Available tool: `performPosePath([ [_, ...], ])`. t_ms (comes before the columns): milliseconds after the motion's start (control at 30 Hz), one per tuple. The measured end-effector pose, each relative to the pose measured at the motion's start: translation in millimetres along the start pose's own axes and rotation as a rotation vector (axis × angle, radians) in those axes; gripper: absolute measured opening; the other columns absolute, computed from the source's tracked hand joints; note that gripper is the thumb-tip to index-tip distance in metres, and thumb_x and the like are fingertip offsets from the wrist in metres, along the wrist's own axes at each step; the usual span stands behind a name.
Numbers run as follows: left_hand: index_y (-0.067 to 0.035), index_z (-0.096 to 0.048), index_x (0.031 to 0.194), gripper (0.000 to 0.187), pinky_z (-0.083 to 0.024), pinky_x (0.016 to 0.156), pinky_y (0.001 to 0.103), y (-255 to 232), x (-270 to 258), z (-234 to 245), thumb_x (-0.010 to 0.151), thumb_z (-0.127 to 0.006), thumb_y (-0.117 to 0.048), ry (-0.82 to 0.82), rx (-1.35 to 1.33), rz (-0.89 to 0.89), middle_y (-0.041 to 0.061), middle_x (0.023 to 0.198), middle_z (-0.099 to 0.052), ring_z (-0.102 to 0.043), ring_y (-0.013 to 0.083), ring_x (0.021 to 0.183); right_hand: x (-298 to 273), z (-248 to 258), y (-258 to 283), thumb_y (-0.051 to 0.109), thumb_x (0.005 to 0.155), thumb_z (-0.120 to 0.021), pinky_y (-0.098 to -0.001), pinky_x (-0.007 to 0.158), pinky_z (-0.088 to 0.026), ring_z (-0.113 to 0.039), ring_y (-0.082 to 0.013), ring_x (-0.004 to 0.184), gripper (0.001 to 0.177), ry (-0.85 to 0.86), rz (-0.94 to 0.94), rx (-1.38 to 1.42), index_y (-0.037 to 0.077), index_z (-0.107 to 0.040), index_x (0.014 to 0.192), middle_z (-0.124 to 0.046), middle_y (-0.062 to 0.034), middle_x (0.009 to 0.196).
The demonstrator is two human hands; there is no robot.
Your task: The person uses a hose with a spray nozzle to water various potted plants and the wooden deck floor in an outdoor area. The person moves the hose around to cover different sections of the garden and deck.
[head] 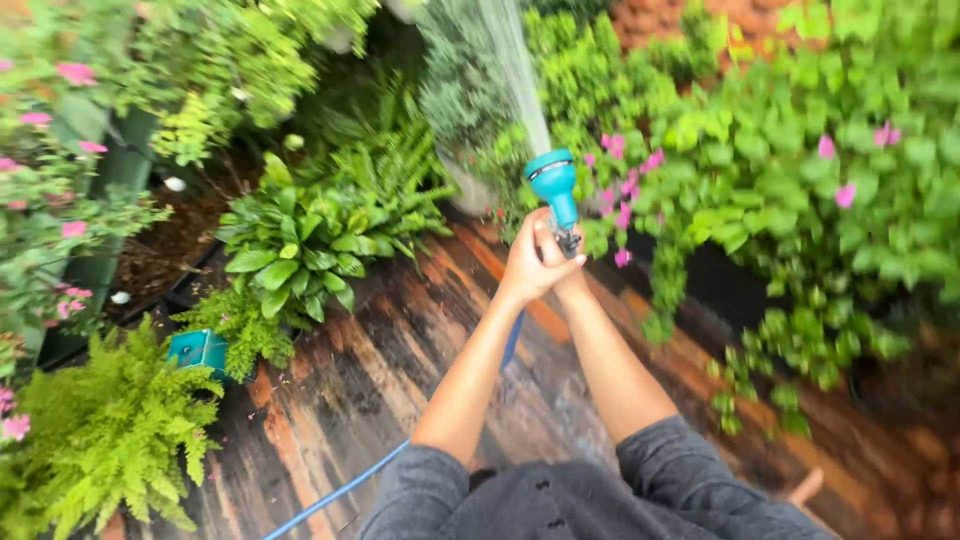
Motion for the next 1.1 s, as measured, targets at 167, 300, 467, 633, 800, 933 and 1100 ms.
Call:
performPosePath([
  [167, -0.003, -0.043, 0.145, 0.094, -0.048, 0.108, 0.041, -43, 37, 25, 0.07, -0.091, -0.033, -0.066, 0.109, -0.147, 0.015, 0.131, -0.061, -0.06, 0.0249, 0.125, 53, -31, 26, 0.015, 0.095, -0.069, -0.0274, 0.056, -0.041, -0.053, -0.006, 0.064, 0.015, 0.096, 0.123, 0.141, 0.01, -0.06, 0.084, -0.058, 0.0064, 0.073],
  [300, -0.004, -0.036, 0.151, 0.097, -0.043, 0.111, 0.041, -63, 68, 41, 0.075, -0.088, -0.034, -0.114, 0.073, -0.222, 0.016, 0.143, -0.053, -0.053, 0.0255, 0.134, 91, -72, 59, 0.017, 0.095, -0.069, -0.0273, 0.055, -0.041, -0.054, -0.0059, 0.062, 0.017, 0.109, 0.14, 0.199, 0.01, -0.06, 0.083, -0.058, 0.0066, 0.072],
  [467, -0.004, -0.044, 0.149, 0.089, -0.048, 0.11, 0.041, -127, 97, 64, 0.077, -0.087, -0.035, -0.119, 0.17, -0.354, 0.016, 0.134, -0.062, -0.061, 0.0251, 0.126, 130, -105, 91, 0.019, 0.096, -0.072, -0.0273, 0.055, -0.04, -0.051, -0.0053, 0.061, 0.024, 0.105, 0.223, 0.277, 0.01, -0.057, 0.079, -0.057, 0.0066, 0.071],
  [633, -0.004, -0.044, 0.145, 0.087, -0.051, 0.105, 0.039, -163, 113, 96, 0.076, -0.085, -0.04, -0.142, 0.137, -0.327, 0.015, 0.127, -0.066, -0.066, 0.0239, 0.118, 159, -149, 116, 0.021, 0.096, -0.072, -0.0274, 0.054, -0.039, -0.05, -0.0053, 0.061, 0.027, 0.145, 0.254, 0.305, 0.011, -0.055, 0.078, -0.055, 0.007, 0.071],
  [800, 0.001, -0.045, 0.144, 0.089, -0.049, 0.104, 0.038, -183, 129, 132, 0.078, -0.083, -0.044, -0.252, 0.189, -0.375, 0.017, 0.13, -0.063, -0.063, 0.0243, 0.119, 177, -190, 136, 0.021, 0.093, -0.073, -0.0271, 0.054, -0.042, -0.053, -0.0053, 0.062, 0.023, 0.18, 0.245, 0.322, 0.012, -0.058, 0.079, -0.058, 0.0077, 0.072],
  [933, 0.002, -0.047, 0.142, 0.086, -0.05, 0.103, 0.038, -198, 158, 156, 0.079, -0.082, -0.046, -0.265, 0.185, -0.393, 0.018, 0.129, -0.064, -0.063, 0.024, 0.118, 198, -216, 165, 0.021, 0.094, -0.073, -0.0275, 0.052, -0.04, -0.052, -0.0052, 0.06, 0.023, 0.2, 0.217, 0.375, 0.011, -0.058, 0.08, -0.058, 0.0077, 0.071],
  [1100, 0.001, -0.051, 0.136, 0.082, -0.051, 0.097, 0.035, -240, 204, 182, 0.078, -0.082, -0.046, -0.274, 0.09, -0.376, 0.015, 0.121, -0.066, -0.064, 0.0205, 0.109, 236, -245, 225, 0.024, 0.095, -0.07, -0.028, 0.052, -0.042, -0.055, -0.0055, 0.061, 0.023, 0.163, 0.333, 0.224, 0.007, -0.065, 0.08, -0.062, 0.0059, 0.071],
])
Point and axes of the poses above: each hand's wrist, its own x-axis towards the middle knuckle, its own z-axis out of the back of the hand, y = z × x, the point moved 4 cm from there along x, towards the middle knuckle
